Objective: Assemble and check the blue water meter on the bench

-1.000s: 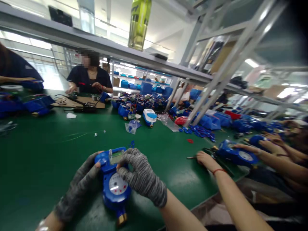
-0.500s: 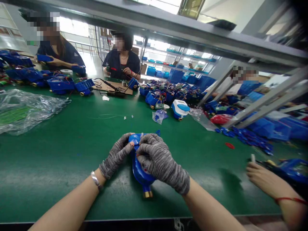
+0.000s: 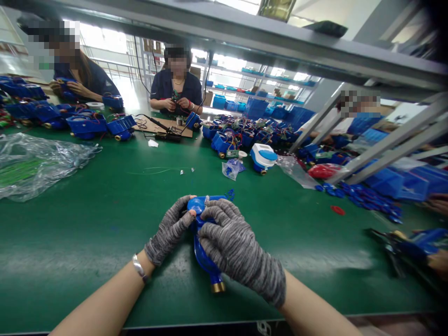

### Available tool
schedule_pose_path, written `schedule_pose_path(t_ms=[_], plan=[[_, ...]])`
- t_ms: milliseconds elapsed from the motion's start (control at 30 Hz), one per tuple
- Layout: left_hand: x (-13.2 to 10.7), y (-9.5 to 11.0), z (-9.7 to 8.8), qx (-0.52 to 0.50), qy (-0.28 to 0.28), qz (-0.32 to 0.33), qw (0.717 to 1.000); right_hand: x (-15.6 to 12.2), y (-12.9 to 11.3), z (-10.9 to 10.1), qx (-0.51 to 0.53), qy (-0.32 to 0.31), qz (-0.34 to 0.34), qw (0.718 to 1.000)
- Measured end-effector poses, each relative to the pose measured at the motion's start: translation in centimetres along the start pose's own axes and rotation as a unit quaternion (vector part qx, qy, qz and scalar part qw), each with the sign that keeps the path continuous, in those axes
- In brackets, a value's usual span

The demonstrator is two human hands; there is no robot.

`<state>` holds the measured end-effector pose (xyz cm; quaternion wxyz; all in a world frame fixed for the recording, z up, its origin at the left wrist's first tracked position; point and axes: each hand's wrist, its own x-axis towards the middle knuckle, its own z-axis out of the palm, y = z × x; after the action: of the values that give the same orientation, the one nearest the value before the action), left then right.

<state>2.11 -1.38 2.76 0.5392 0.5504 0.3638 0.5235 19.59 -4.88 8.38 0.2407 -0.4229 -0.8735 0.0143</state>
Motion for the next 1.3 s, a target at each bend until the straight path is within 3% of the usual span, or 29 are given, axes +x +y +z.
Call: schedule_pose_path(t_ms=[100, 233, 367, 433, 500, 533, 567, 600, 667, 733, 833, 967, 1133, 1300], plan=[[-0.1, -0.4, 0.0, 0.004, 0.011, -0.002, 1.000, -0.9, -0.1, 0.3, -0.028, 0.014, -0.041, 0.999], [-0.2, -0.8, 0.0, 0.017, 0.024, -0.002, 1.000, -1.7, -0.8, 1.0, -0.018, 0.033, -0.020, 0.999], [-0.3, -1.0, 0.4, 0.004, 0.031, -0.025, 0.999, -2.8, 0.5, 1.1, 0.087, 0.070, -0.014, 0.994], [-0.4, -1.0, 0.9, -0.029, 0.018, -0.054, 0.998, -3.6, 3.3, 1.3, 0.168, 0.127, 0.055, 0.976], [-0.5, -0.7, 1.4, -0.057, 0.000, -0.084, 0.995, -4.3, 7.4, 1.9, 0.174, 0.203, 0.214, 0.940], [-0.6, -0.4, 1.7, -0.065, -0.012, -0.097, 0.993, -4.5, 9.5, 2.5, 0.125, 0.225, 0.310, 0.915], [-0.6, -0.2, 1.8, -0.071, -0.025, -0.106, 0.991, -4.6, 11.6, 3.2, 0.071, 0.188, 0.383, 0.902], [-0.6, 0.1, 2.0, -0.075, -0.039, -0.114, 0.990, -4.5, 13.4, 4.0, 0.057, 0.163, 0.406, 0.898], [-0.6, 0.7, 2.0, -0.077, -0.060, -0.124, 0.988, -4.0, 15.8, 5.7, 0.035, 0.113, 0.429, 0.895], [-0.4, 0.9, 1.8, -0.065, -0.058, -0.115, 0.990, -3.2, 16.8, 7.0, 0.019, 0.085, 0.435, 0.896], [-0.2, 0.4, 1.2, -0.072, -0.049, -0.104, 0.991, -1.8, 16.7, 7.8, -0.018, 0.055, 0.447, 0.892], [0.3, -0.6, 0.3, -0.148, -0.036, -0.138, 0.979, -0.9, 16.3, 7.4, -0.055, 0.008, 0.451, 0.891], [1.2, -1.2, -1.2, -0.179, -0.012, -0.161, 0.970, -2.0, 15.7, 6.1, -0.072, -0.064, 0.421, 0.902], [1.3, -1.8, -1.8, -0.145, 0.031, -0.200, 0.968, -3.2, 13.7, 5.5, -0.131, -0.084, 0.390, 0.908]])
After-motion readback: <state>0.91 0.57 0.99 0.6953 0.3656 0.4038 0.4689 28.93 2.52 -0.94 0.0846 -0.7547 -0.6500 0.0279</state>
